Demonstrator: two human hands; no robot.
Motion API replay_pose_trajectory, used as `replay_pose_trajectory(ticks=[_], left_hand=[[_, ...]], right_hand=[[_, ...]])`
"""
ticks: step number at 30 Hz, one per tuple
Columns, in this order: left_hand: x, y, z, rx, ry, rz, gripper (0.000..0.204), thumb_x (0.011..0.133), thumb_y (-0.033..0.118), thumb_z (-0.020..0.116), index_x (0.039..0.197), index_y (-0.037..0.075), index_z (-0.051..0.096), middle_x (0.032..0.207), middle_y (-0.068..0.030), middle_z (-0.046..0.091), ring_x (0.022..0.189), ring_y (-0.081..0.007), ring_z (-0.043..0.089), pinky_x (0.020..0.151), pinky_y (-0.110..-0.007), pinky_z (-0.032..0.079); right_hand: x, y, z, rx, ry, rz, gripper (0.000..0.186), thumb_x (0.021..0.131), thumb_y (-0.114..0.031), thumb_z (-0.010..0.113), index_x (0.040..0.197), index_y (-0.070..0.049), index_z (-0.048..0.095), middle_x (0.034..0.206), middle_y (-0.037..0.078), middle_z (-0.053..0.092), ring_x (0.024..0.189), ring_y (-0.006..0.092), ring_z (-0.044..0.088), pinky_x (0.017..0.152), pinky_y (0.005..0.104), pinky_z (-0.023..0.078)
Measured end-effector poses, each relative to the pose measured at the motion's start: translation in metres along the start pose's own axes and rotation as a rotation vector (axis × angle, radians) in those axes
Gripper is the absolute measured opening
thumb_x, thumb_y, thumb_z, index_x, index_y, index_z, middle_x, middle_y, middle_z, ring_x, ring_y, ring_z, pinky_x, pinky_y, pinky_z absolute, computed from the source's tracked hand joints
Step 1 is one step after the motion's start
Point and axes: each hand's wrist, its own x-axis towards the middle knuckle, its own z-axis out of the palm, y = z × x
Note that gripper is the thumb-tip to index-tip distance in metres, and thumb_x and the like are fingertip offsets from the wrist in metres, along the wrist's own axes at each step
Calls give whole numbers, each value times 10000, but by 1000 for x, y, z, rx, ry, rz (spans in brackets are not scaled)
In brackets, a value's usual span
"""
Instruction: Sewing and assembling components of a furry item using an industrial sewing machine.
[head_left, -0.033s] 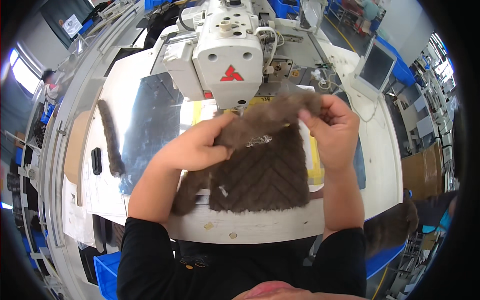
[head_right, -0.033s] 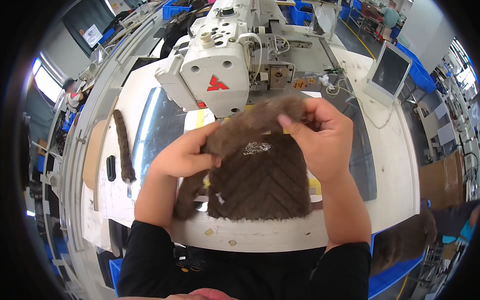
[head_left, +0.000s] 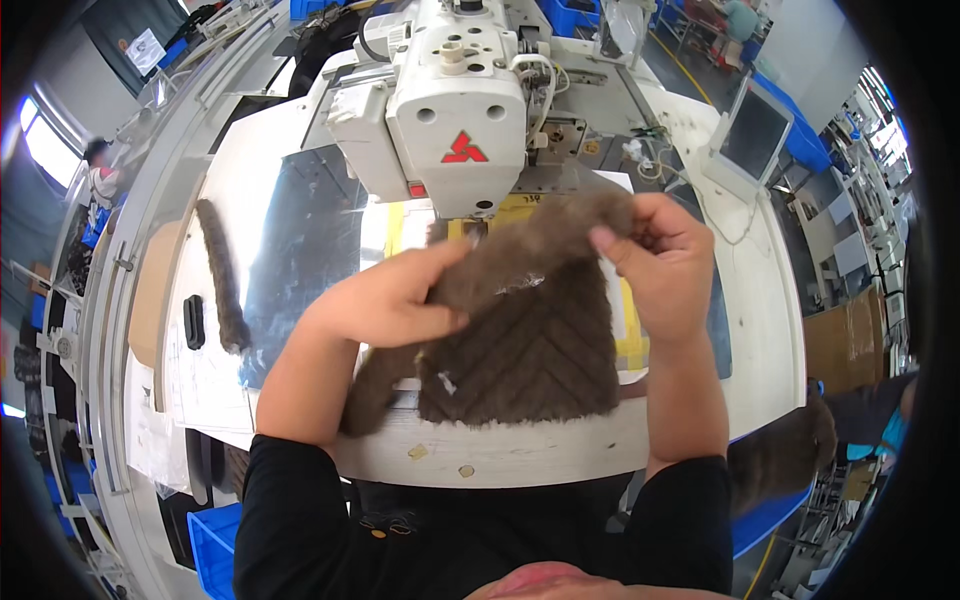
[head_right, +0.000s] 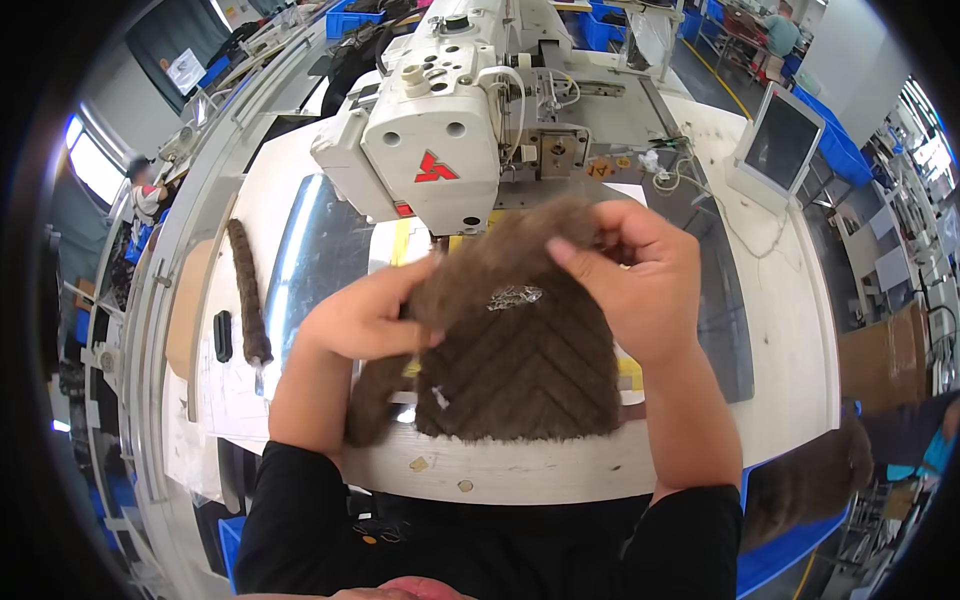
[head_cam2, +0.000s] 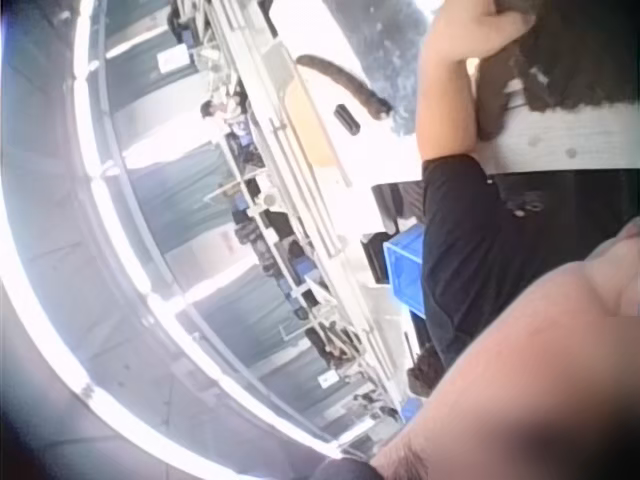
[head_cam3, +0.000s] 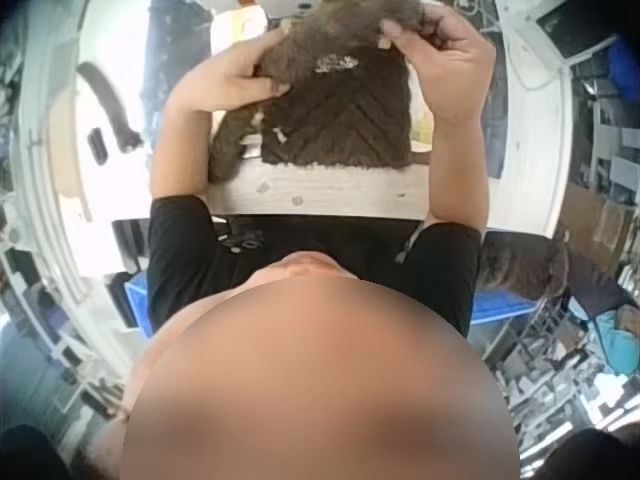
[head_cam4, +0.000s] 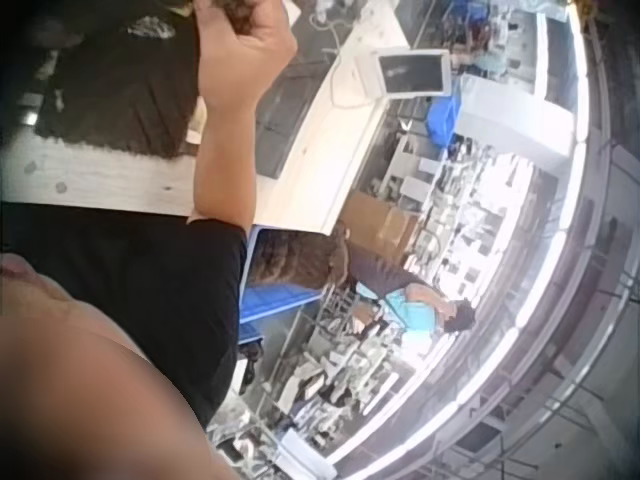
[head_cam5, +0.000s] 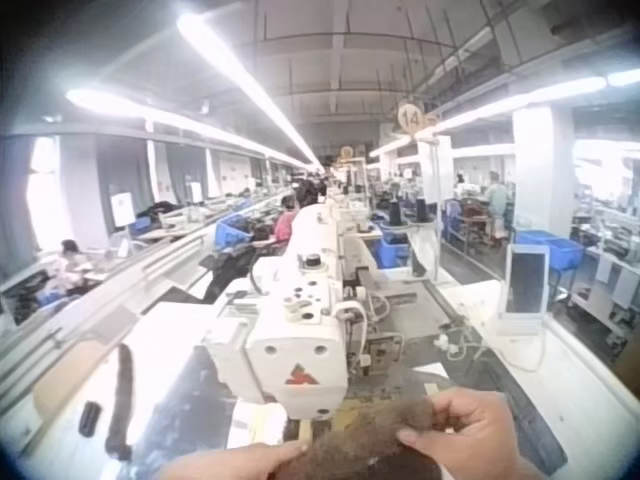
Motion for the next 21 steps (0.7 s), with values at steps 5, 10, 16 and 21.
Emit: replay_pose_trajectory(ticks=[5,10,16,21], left_hand=[[-1,-8,23,-159,-164,279,604,1019,311,682,1437,-71,473,1029,-87,685,895,-140,663,840,-306,543],[3,-10,32,-355,-140,235,387,1086,346,582,1152,-32,627,841,-20,619,705,-92,566,631,-267,474],[-1,-1,34,-162,-15,166,336,1110,272,551,864,43,565,706,53,511,663,-34,476,596,-236,433],[5,-3,36,-206,73,159,348,1113,255,541,835,46,553,669,54,495,608,-36,467,554,-241,418]], right_hand=[[-5,-5,10,-40,-184,79,146,841,-3,845,935,4,733,774,-45,660,685,11,539,610,197,438],[-4,-14,3,-223,-354,12,188,792,-28,882,900,2,731,728,-53,627,656,4,520,583,202,423],[-4,-9,7,-174,-452,89,228,744,-26,908,835,-27,699,681,-58,581,627,4,493,556,211,394],[-6,4,12,-115,-402,-1,244,738,-26,917,805,-45,684,680,-61,577,617,1,475,543,209,370]])
